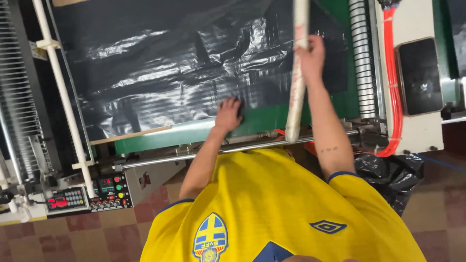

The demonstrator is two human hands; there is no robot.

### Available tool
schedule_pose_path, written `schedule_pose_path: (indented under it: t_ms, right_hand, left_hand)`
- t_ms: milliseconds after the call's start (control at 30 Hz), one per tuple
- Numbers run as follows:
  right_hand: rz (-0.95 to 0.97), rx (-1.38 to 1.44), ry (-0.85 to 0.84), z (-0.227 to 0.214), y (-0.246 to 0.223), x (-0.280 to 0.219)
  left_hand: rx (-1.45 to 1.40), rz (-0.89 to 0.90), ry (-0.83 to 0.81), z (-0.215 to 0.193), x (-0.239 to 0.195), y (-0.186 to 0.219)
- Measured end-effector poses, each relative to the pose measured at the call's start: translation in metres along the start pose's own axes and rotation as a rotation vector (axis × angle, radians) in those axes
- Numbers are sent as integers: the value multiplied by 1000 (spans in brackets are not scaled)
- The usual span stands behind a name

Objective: The person uses a long white pole to roll a large black plastic sheet onto a conveyor belt. They guide the sheet with one hand while rotating the pole with the other, repeatedly winding the material until the belt is covered.

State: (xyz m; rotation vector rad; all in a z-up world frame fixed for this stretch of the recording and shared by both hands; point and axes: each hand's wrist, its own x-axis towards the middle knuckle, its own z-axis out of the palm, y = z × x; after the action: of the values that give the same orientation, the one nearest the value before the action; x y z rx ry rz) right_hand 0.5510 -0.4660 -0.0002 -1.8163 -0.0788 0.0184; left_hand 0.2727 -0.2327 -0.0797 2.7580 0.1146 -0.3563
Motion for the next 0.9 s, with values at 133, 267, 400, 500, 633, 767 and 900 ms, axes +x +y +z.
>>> schedule_pose_path:
  t_ms: [133, 267, 400, 500, 633, 767, 900]
  right_hand:
    - [-55, 155, -115, 42, -14, -55]
    - [108, 137, -170, 93, -34, -109]
    - [81, 233, -188, 155, -64, -149]
    - [37, 283, -223, 198, -81, -161]
    - [9, 369, -301, 259, -108, -173]
    - [127, 549, -422, 309, -141, -209]
    - [273, 578, -625, 345, -135, -239]
  left_hand:
    - [109, 40, -25, -2, -21, 13]
    - [-62, -38, -105, -37, -69, 5]
    - [-194, -72, 69, -28, -115, -60]
    - [-238, -154, 257, -20, -156, -118]
    - [-321, -234, 416, -24, -211, -182]
    - [-416, -307, 594, -28, -255, -225]
    - [-451, -391, 850, -15, -278, -250]
